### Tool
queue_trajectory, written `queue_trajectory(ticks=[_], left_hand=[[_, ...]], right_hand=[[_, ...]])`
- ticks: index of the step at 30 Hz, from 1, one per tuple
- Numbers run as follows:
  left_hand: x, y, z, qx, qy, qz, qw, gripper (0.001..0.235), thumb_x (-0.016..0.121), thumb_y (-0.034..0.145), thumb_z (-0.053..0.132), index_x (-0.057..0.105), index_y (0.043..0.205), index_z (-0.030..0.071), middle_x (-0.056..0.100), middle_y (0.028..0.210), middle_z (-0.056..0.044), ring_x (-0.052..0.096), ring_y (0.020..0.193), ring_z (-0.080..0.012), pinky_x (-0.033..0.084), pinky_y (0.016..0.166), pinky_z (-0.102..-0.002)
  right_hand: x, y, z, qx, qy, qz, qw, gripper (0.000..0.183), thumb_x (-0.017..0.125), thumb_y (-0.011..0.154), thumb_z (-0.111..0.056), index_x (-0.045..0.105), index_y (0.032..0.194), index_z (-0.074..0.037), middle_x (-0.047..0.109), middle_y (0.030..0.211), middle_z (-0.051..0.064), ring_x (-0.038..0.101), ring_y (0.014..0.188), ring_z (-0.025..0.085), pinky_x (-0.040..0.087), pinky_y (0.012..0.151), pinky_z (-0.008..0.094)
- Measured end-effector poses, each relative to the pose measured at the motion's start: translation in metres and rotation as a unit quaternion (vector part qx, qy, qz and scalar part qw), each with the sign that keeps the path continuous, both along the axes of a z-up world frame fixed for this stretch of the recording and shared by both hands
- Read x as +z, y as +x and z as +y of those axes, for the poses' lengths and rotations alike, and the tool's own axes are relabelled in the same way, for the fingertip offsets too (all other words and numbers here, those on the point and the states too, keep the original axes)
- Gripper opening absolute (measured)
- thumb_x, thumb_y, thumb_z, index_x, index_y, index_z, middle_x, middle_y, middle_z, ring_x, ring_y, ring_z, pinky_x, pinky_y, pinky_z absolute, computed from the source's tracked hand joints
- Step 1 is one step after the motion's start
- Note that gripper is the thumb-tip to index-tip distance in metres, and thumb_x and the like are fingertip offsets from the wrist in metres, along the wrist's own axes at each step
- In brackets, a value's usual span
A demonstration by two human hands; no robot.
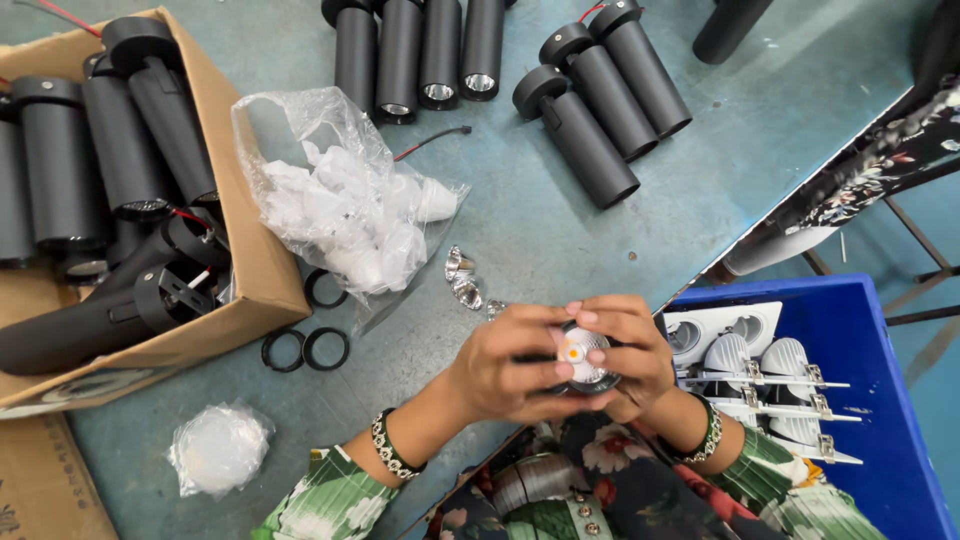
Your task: The person assembles a light fixture by inserting an LED component and a silver reflector into a black cylindrical housing by hand.
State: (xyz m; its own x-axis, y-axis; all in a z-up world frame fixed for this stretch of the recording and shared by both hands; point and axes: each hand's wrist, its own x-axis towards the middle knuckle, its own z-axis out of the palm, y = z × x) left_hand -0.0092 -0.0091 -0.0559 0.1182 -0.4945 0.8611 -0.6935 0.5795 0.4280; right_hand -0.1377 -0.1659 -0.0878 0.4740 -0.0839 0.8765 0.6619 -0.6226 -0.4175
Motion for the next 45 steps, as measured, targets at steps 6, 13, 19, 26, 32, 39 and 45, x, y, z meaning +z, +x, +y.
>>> queue_trajectory(ticks=[6, 13, 19, 26, 32, 39, 45], left_hand=[[0.032, -0.023, 0.02, -0.106, 0.195, 0.432, 0.874, 0.036, 0.062, 0.105, 0.032, 0.057, 0.127, 0.004, 0.057, 0.129, -0.01, 0.062, 0.121, -0.0164, 0.05, 0.107, -0.032], [0.021, -0.041, 0.001, -0.048, 0.191, 0.565, 0.801, 0.017, 0.063, 0.106, 0.015, 0.062, 0.112, 0.0, 0.068, 0.101, -0.004, 0.061, 0.093, -0.0081, 0.051, 0.084, -0.025], [0.018, -0.033, -0.003, -0.053, 0.145, 0.563, 0.812, 0.019, 0.069, 0.099, 0.006, 0.058, 0.114, 0.003, 0.065, 0.104, -0.004, 0.064, 0.097, -0.0075, 0.053, 0.086, -0.024], [0.003, -0.03, -0.006, -0.08, 0.123, 0.566, 0.811, 0.019, 0.071, 0.102, 0.01, 0.056, 0.111, 0.004, 0.062, 0.105, -0.005, 0.062, 0.097, -0.0078, 0.052, 0.084, -0.025], [0.001, -0.034, -0.001, -0.17, 0.13, 0.54, 0.814, 0.048, 0.071, 0.1, 0.037, 0.051, 0.13, 0.005, 0.062, 0.126, -0.007, 0.06, 0.119, -0.0137, 0.048, 0.106, -0.031], [-0.011, -0.023, 0.001, 0.027, 0.246, 0.159, 0.956, 0.08, 0.089, 0.078, 0.04, 0.052, 0.142, 0.009, 0.063, 0.138, -0.009, 0.059, 0.134, -0.0255, 0.041, 0.118, -0.04], [-0.017, -0.024, -0.017, -0.032, 0.253, 0.206, 0.945, 0.075, 0.086, 0.081, 0.042, 0.053, 0.14, 0.008, 0.065, 0.132, -0.01, 0.068, 0.122, -0.0293, 0.054, 0.104, -0.037]], right_hand=[[0.005, -0.013, 0.015, -0.065, 0.047, 0.047, 0.996, 0.055, 0.074, 0.094, -0.039, 0.054, 0.129, -0.002, 0.058, 0.136, 0.024, 0.063, 0.115, 0.036, 0.054, 0.096, 0.045], [0.006, -0.003, 0.018, -0.109, -0.005, 0.025, 0.994, 0.075, 0.086, 0.081, -0.046, 0.053, 0.13, 0.001, 0.056, 0.128, 0.02, 0.067, 0.108, 0.031, 0.058, 0.09, 0.04], [0.008, 0.001, 0.014, -0.106, -0.015, 0.021, 0.994, 0.076, 0.089, 0.079, -0.042, 0.052, 0.129, 0.001, 0.059, 0.127, 0.022, 0.069, 0.11, 0.032, 0.06, 0.091, 0.04], [0.006, 0.004, 0.014, -0.104, -0.008, 0.02, 0.994, 0.074, 0.088, 0.081, -0.04, 0.052, 0.131, 0.0, 0.059, 0.129, 0.022, 0.067, 0.114, 0.033, 0.059, 0.094, 0.041], [0.021, -0.013, 0.015, -0.082, 0.022, 0.094, 0.992, 0.065, 0.068, 0.098, -0.049, 0.054, 0.14, -0.002, 0.052, 0.136, 0.025, 0.057, 0.128, 0.033, 0.048, 0.111, 0.043], [0.086, -0.037, -0.025, -0.091, -0.112, 0.189, 0.971, 0.049, 0.058, 0.1, -0.046, 0.063, 0.133, -0.011, 0.062, 0.141, 0.011, 0.056, 0.129, 0.031, 0.044, 0.113, 0.041], [0.111, -0.029, -0.034, 0.082, -0.213, 0.236, 0.945, 0.055, 0.047, 0.107, -0.042, 0.052, 0.145, -0.003, 0.056, 0.149, 0.016, 0.051, 0.143, 0.039, 0.039, 0.119, 0.05]])
